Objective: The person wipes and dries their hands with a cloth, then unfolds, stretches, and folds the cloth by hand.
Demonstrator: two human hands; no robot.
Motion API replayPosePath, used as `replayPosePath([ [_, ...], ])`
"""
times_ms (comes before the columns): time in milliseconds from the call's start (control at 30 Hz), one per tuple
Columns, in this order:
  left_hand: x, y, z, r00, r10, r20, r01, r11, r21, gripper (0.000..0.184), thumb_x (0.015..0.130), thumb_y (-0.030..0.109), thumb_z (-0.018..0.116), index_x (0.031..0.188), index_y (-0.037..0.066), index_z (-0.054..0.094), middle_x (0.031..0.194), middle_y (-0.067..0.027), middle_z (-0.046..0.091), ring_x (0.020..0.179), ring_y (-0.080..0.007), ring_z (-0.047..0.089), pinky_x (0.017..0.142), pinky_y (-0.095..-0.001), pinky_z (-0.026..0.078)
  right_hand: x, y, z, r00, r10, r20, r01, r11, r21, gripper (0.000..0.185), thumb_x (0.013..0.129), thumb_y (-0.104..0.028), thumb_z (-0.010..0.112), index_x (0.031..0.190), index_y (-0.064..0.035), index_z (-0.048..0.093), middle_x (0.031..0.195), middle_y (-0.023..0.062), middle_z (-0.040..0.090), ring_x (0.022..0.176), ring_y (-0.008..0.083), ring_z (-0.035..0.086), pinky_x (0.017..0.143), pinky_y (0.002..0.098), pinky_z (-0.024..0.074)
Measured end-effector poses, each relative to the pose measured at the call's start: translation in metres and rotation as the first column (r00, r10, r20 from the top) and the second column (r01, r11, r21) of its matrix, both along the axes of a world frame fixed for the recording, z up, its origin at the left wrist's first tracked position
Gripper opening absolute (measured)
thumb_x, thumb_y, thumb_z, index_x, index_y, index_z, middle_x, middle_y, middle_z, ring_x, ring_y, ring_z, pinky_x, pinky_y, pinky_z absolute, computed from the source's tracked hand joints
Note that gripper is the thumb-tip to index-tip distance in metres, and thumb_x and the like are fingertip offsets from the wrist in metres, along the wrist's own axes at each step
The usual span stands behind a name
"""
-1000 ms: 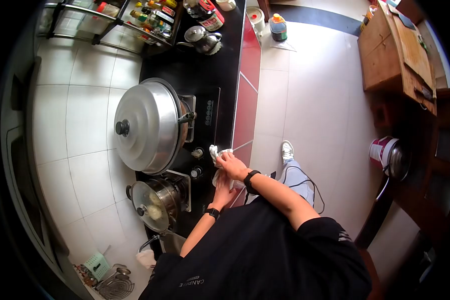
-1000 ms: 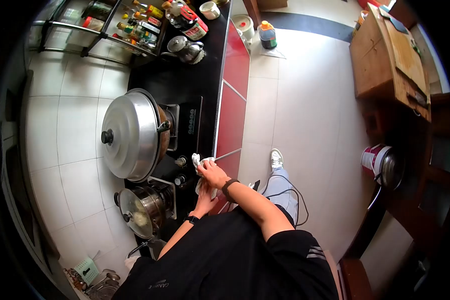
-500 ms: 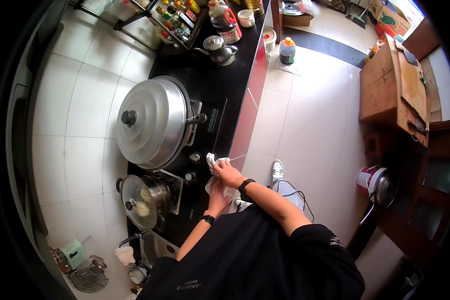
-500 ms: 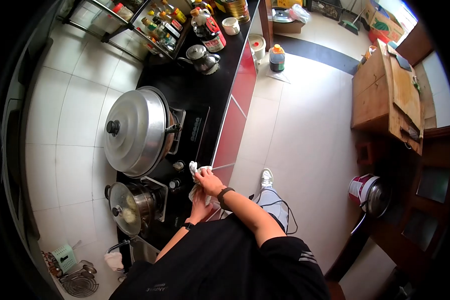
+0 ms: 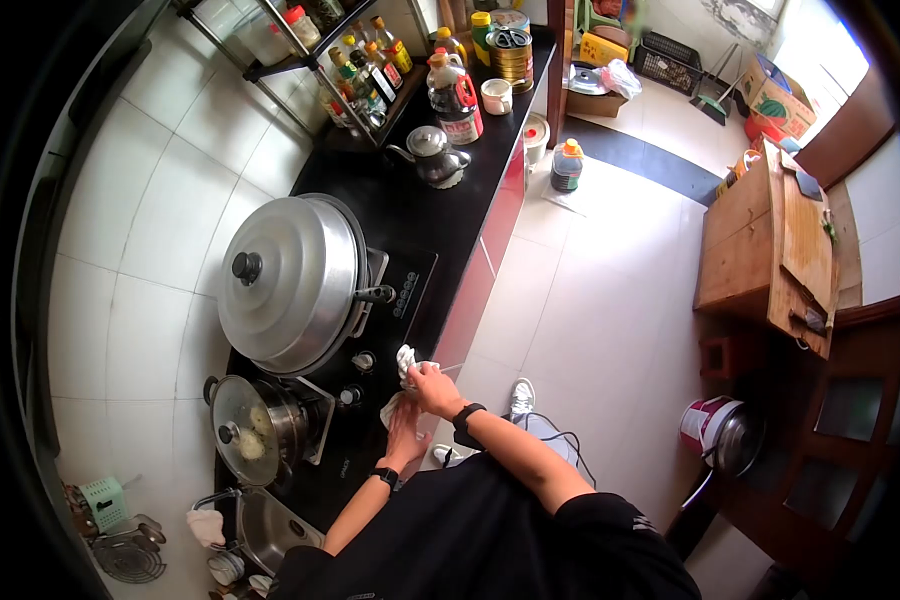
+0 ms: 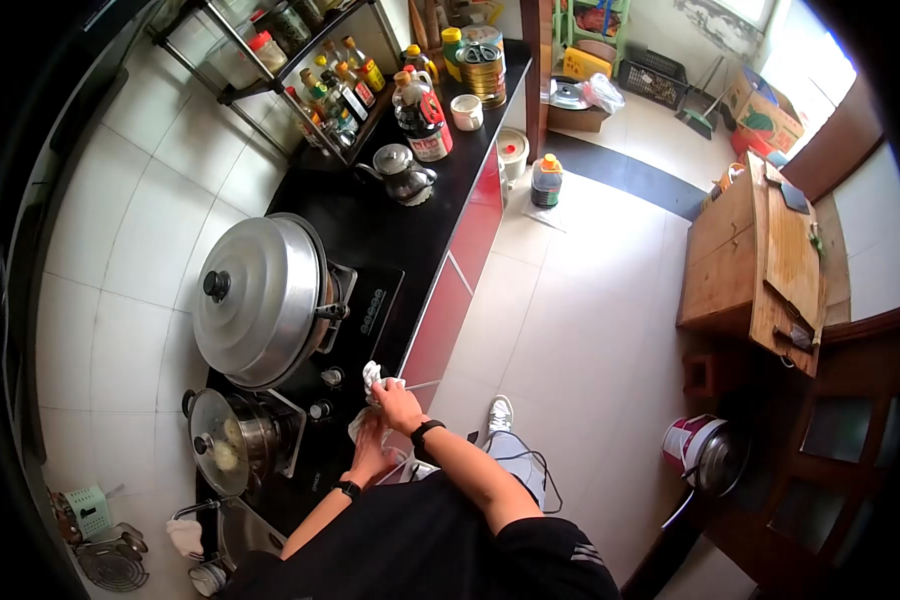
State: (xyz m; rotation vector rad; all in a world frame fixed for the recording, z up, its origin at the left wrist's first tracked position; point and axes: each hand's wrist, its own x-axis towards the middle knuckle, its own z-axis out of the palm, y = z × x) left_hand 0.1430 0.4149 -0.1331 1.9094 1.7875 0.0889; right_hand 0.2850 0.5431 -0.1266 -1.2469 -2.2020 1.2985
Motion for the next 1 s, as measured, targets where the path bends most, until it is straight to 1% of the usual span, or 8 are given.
replayPosePath([
  [200,0.011,0.034,0.002,1.0,0.02,0.013,-0.02,1.0,-0.022,0.086,0.076,0.02,0.076,0.15,0.002,0.035,0.158,-0.0271,0.028,0.15,-0.0414,0.022,0.123,-0.0472,0.02,0.02,0.025,-0.004,0.988,-0.144,-0.057,0.141,0.989,-0.052,0.029,0.077,-0.009,0.067,0.101,-0.0105,0.052,0.102,0.0171,0.061,0.098,0.0425,0.062,0.08,0.05,0.0519],
  [300,0.016,0.044,0.0,0.999,0.04,0.008,-0.04,0.999,0.026,0.086,0.076,0.019,0.077,0.149,0.001,0.036,0.157,-0.0261,0.03,0.15,-0.0409,0.023,0.123,-0.0474,0.021,0.033,0.045,-0.005,0.964,-0.242,-0.109,0.234,0.969,-0.08,0.023,0.074,-0.012,0.074,0.092,-0.0088,0.059,0.09,0.0178,0.066,0.088,0.0401,0.065,0.075,0.0493,0.051],
  [500,0.037,0.062,0.004,0.975,0.221,0.024,-0.223,0.968,0.116,0.088,0.076,0.02,0.079,0.149,0.003,0.033,0.155,-0.0235,0.031,0.143,-0.0416,0.031,0.118,-0.0491,0.029,0.068,0.087,0.037,0.941,-0.223,-0.255,0.112,0.914,-0.389,0.024,0.071,-0.011,0.08,0.08,-0.0048,0.059,0.065,0.0057,0.057,0.064,0.0174,0.055,0.06,0.036,0.0459],
  [567,0.045,0.065,-0.004,0.965,0.263,-0.014,-0.257,0.951,0.171,0.088,0.075,0.02,0.08,0.148,0.003,0.034,0.154,-0.0235,0.032,0.142,-0.0418,0.031,0.116,-0.0487,0.031,0.081,0.096,0.061,0.951,-0.15,-0.269,0.059,0.946,-0.317,0.019,0.07,-0.008,0.075,0.078,-0.004,0.058,0.063,0.0031,0.055,0.062,0.0144,0.052,0.059,0.0342,0.0442],
  [600,0.049,0.069,-0.004,0.973,0.229,0.013,-0.224,0.939,0.262,0.088,0.075,0.018,0.08,0.147,0.003,0.033,0.148,-0.0257,0.037,0.136,-0.0444,0.037,0.111,-0.0494,0.035,0.086,0.099,0.066,0.955,-0.105,-0.278,0.023,0.959,-0.284,0.018,0.07,-0.008,0.074,0.078,-0.0041,0.058,0.063,0.0035,0.056,0.062,0.015,0.052,0.058,0.0345,0.0443],
  [767,0.072,0.102,0.007,0.976,0.145,0.164,-0.182,0.954,0.238,0.064,0.077,0.01,0.077,0.133,0.005,0.047,0.133,-0.0218,0.053,0.121,-0.0431,0.051,0.102,-0.0489,0.044,0.113,0.109,0.116,0.981,0.096,-0.168,-0.124,0.978,-0.166,0.018,0.069,-0.011,0.071,0.08,-0.0028,0.06,0.064,0.0067,0.057,0.062,0.0197,0.054,0.06,0.0357,0.0458],
  [900,0.09,0.124,0.011,0.946,0.194,0.258,-0.246,0.952,0.185,0.04,0.081,0.004,0.071,0.118,0.005,0.056,0.117,-0.0179,0.063,0.108,-0.0396,0.061,0.093,-0.0454,0.05,0.139,0.112,0.129,0.981,0.03,-0.189,-0.056,0.99,-0.131,0.021,0.069,-0.013,0.073,0.08,-0.002,0.06,0.065,0.0059,0.055,0.062,0.0186,0.053,0.06,0.0354,0.0455],
  [1000,0.096,0.133,0.027,0.803,0.29,0.52,-0.367,0.929,0.048,0.034,0.084,0.002,0.067,0.116,0.004,0.056,0.108,-0.0179,0.066,0.103,-0.0369,0.065,0.088,-0.0425,0.051,0.174,0.122,0.124,0.968,-0.12,-0.222,0.077,0.978,-0.196,0.022,0.071,-0.012,0.073,0.084,-0.002,0.059,0.066,0.0019,0.05,0.064,0.0123,0.05,0.058,0.0322,0.0433],
])
